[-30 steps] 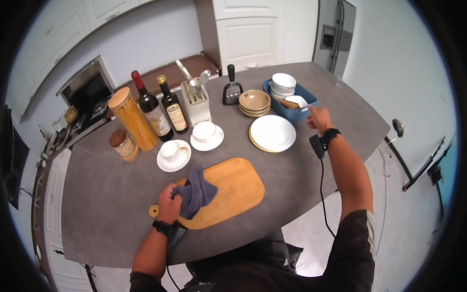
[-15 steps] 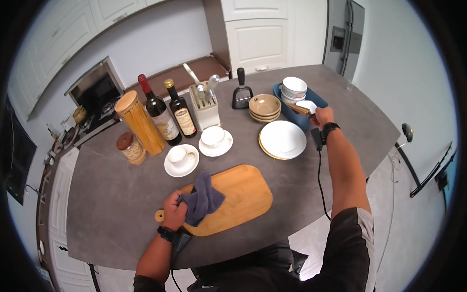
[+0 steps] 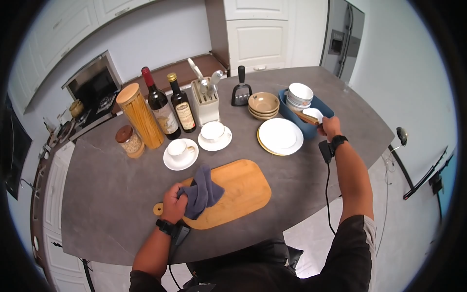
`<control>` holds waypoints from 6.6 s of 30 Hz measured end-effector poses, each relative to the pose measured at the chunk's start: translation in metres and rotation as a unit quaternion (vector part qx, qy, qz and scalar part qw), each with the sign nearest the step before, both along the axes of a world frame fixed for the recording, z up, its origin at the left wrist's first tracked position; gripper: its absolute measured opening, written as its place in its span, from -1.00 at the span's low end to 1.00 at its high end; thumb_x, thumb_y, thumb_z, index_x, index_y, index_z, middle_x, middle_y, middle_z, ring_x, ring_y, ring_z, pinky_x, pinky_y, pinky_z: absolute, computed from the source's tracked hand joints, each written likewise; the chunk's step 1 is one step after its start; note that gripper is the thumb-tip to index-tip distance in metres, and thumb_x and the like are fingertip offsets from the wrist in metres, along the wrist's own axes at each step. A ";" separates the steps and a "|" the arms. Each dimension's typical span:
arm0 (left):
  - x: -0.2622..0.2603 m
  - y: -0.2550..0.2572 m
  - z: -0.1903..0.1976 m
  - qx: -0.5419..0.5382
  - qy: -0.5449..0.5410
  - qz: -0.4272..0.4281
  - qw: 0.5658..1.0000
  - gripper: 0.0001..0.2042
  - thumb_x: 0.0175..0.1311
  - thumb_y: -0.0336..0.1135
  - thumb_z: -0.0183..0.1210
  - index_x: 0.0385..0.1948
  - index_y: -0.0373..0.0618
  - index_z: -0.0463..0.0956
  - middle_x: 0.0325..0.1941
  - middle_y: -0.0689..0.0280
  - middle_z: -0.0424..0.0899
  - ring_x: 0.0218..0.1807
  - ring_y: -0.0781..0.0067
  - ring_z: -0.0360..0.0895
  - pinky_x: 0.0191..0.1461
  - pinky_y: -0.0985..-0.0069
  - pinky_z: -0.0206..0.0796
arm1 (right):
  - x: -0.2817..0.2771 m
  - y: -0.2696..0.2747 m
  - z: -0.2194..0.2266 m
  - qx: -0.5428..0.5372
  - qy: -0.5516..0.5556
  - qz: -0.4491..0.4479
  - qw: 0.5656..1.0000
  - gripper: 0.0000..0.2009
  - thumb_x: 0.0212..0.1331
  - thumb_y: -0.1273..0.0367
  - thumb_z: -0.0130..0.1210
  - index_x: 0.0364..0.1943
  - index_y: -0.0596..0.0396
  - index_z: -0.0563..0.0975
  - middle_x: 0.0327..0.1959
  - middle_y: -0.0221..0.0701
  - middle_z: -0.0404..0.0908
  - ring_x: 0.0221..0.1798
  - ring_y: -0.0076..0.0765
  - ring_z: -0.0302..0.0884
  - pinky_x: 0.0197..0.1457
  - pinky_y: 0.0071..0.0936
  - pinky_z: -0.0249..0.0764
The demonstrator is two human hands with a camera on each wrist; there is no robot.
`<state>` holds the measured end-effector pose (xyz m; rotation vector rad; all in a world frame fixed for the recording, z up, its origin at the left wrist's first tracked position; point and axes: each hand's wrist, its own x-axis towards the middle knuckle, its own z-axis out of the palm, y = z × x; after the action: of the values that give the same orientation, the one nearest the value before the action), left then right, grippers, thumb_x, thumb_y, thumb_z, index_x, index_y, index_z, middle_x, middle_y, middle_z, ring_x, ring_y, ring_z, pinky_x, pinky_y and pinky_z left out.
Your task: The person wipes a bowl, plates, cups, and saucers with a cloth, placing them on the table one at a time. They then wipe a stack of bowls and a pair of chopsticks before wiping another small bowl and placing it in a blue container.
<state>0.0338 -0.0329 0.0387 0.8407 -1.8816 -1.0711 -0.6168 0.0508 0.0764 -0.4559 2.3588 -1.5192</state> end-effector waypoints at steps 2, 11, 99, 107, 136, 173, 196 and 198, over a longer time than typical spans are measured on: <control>-0.001 0.002 0.001 -0.004 0.004 0.007 1.000 -0.87 0.34 -0.42 0.19 -0.21 -0.28 0.61 -0.42 0.16 0.67 -0.36 0.45 0.60 -0.18 0.40 0.49 | 0.002 0.012 -0.001 0.005 0.002 0.012 1.000 -0.70 0.50 0.38 0.03 -0.26 0.44 0.62 -0.43 -0.16 0.70 -0.51 -0.22 0.70 -0.50 -0.29 0.69; 0.000 0.000 -0.003 -0.011 0.003 0.003 1.000 -0.89 0.33 -0.45 0.17 -0.22 -0.29 0.60 -0.42 0.16 0.66 -0.36 0.44 0.59 -0.17 0.38 0.49 | 0.024 0.052 0.008 0.021 0.010 0.028 0.999 -0.71 0.45 0.41 0.03 -0.27 0.47 0.61 -0.45 -0.15 0.69 -0.53 -0.21 0.70 -0.51 -0.26 0.69; 0.010 0.005 0.003 -0.173 0.053 0.004 0.984 -0.65 0.50 -0.12 0.30 0.13 -0.15 0.62 0.00 0.25 0.67 -0.13 0.28 0.62 0.07 0.43 0.47 | 0.284 0.033 0.006 -0.234 -0.245 0.290 0.895 -0.48 0.49 0.37 0.23 0.40 0.37 0.37 0.26 -0.15 0.65 0.21 -0.21 0.72 0.24 -0.26 0.71; 0.029 -0.018 0.032 0.358 0.263 -0.080 0.892 -0.25 0.66 0.34 -0.15 0.41 -0.27 0.36 0.08 0.23 0.69 -0.09 0.45 0.65 -0.12 0.45 0.54 | 0.388 0.000 0.045 -0.162 -0.276 0.413 0.853 -0.47 0.46 0.33 0.29 0.38 0.32 0.41 0.22 -0.21 0.67 0.14 -0.30 0.74 0.18 -0.37 0.72; 0.172 -0.079 -0.007 0.286 0.257 0.270 0.883 -0.69 0.47 -0.41 0.23 0.13 -0.39 0.52 -0.09 0.11 0.79 -0.26 0.30 0.80 -0.33 0.45 0.68 | 0.436 0.015 -0.032 -0.226 0.271 0.535 0.768 -0.74 0.22 0.50 0.40 -0.04 0.19 0.64 -0.04 -0.21 0.70 0.08 0.03 0.64 0.18 -0.20 0.55; 0.168 -0.153 -0.030 0.286 -0.045 0.360 0.887 -0.54 0.37 -0.31 0.42 0.10 -0.54 0.54 -0.05 -0.03 0.77 -0.29 0.16 0.81 -0.47 0.33 0.74 | 0.428 0.012 -0.041 -0.246 0.203 0.535 0.783 -0.80 0.23 0.48 0.36 -0.08 0.12 0.68 -0.06 -0.22 0.71 0.08 0.04 0.64 0.18 -0.19 0.57; 0.163 -0.116 -0.070 0.140 0.030 0.376 0.916 -0.58 0.39 -0.24 0.41 0.05 -0.40 0.50 -0.28 0.27 0.62 -0.41 0.52 0.58 -0.54 0.51 0.53 | 0.409 0.013 -0.056 -0.299 -0.004 0.478 0.826 -0.79 0.38 0.41 0.38 -0.02 0.19 0.65 -0.19 -0.49 0.66 -0.20 -0.58 0.53 -0.04 -0.57 0.53; 0.165 -0.107 -0.073 0.148 0.052 0.381 0.911 -0.63 0.42 -0.29 0.37 0.07 -0.36 0.50 -0.24 0.29 0.61 -0.38 0.55 0.58 -0.51 0.55 0.53 | 0.388 0.003 -0.054 -0.296 -0.028 0.457 0.838 -0.78 0.42 0.39 0.35 0.01 0.18 0.64 -0.21 -0.52 0.66 -0.20 -0.59 0.53 -0.04 -0.58 0.52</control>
<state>0.1989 -0.1403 -0.0347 1.4967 -1.1225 -0.8687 -0.2289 0.0540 0.0225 -1.3967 1.1827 -1.6181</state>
